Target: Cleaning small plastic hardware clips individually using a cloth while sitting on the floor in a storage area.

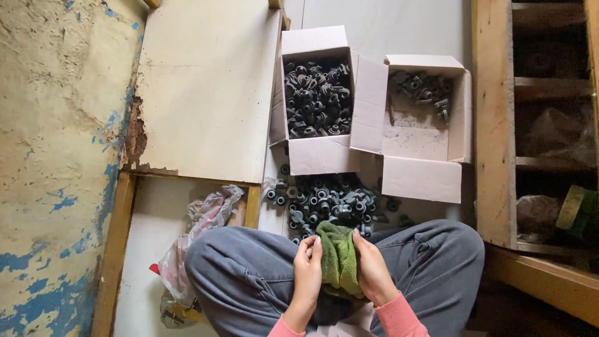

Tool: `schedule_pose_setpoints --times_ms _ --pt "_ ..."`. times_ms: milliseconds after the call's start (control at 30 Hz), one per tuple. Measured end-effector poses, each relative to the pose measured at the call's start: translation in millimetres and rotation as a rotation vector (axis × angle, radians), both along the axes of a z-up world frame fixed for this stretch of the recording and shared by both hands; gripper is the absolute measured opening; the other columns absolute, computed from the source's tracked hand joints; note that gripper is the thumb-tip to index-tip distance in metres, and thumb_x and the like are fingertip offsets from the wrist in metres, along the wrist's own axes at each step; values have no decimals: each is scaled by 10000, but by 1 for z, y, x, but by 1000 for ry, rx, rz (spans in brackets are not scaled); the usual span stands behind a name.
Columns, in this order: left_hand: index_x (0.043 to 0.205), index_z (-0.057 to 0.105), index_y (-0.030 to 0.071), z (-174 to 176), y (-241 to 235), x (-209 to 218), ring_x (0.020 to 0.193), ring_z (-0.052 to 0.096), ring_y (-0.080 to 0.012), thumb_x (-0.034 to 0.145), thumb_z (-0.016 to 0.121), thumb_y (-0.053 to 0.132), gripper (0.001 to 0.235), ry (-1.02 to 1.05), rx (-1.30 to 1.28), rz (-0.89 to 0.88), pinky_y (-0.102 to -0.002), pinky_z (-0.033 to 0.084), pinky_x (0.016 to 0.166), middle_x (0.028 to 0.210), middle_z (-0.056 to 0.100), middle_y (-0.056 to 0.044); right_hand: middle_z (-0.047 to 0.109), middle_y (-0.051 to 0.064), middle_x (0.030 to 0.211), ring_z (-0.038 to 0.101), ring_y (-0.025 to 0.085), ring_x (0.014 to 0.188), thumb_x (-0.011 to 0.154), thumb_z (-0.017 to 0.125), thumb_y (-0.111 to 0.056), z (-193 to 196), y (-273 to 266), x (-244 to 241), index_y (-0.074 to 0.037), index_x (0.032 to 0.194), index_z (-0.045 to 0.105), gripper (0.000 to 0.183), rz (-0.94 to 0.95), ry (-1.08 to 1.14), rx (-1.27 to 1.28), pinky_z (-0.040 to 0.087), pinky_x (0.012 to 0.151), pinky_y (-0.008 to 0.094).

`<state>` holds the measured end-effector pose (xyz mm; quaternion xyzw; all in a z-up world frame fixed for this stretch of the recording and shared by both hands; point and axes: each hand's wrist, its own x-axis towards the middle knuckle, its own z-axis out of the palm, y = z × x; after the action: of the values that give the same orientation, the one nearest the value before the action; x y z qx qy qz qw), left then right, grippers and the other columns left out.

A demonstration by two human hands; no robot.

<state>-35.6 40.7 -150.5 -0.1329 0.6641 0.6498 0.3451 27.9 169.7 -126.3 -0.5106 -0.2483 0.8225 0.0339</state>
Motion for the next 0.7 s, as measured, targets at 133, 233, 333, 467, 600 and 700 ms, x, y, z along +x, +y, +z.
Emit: schedule_pose_setpoints --times_ms 133,233,333,467,600,700 --pt "1192 640 -20 -2 -4 0 887 696 -165 1006 557 239 329 99 -6 16 -258 551 773 1066 763 -155 687 189 1250 614 230 1054 1060 472 -145 -21 4 14 81 1325 638 386 -16 64 -63 480 905 350" --pt "1059 721 0 1 -8 2 821 698 -139 933 677 171 216 239 -163 -73 -247 570 774 946 771 -80 676 198 1280 660 239 1000 943 441 121 -35 5 31 0 1443 555 528 51 133 -117 534 834 334" --pt "998 760 4 6 -10 11 771 682 -121 881 744 142 182 294 -139 -197 -237 564 742 891 793 -51 722 206 1167 680 243 938 958 569 -13 -37 5 50 39 1342 630 392 126 224 -184 551 765 338" --pt "848 779 89 28 -1 20 777 658 -161 787 769 128 73 560 -238 -382 -274 536 752 851 751 2 722 194 1146 683 245 925 961 604 -103 -70 4 88 30 1297 637 362 111 260 -225 560 747 365" --pt "815 818 89 41 20 18 635 610 -123 741 752 -14 144 583 -135 -459 -248 507 617 742 723 5 723 189 1135 683 245 919 961 616 -135 -97 -21 137 29 1277 641 357 67 301 -193 563 739 375" --pt "1001 806 115 63 50 8 736 712 -152 827 723 116 192 575 -134 -609 -274 574 685 886 797 -28 724 190 1133 682 244 917 958 613 -125 -102 -43 171 33 1277 643 357 31 317 -146 561 737 373"
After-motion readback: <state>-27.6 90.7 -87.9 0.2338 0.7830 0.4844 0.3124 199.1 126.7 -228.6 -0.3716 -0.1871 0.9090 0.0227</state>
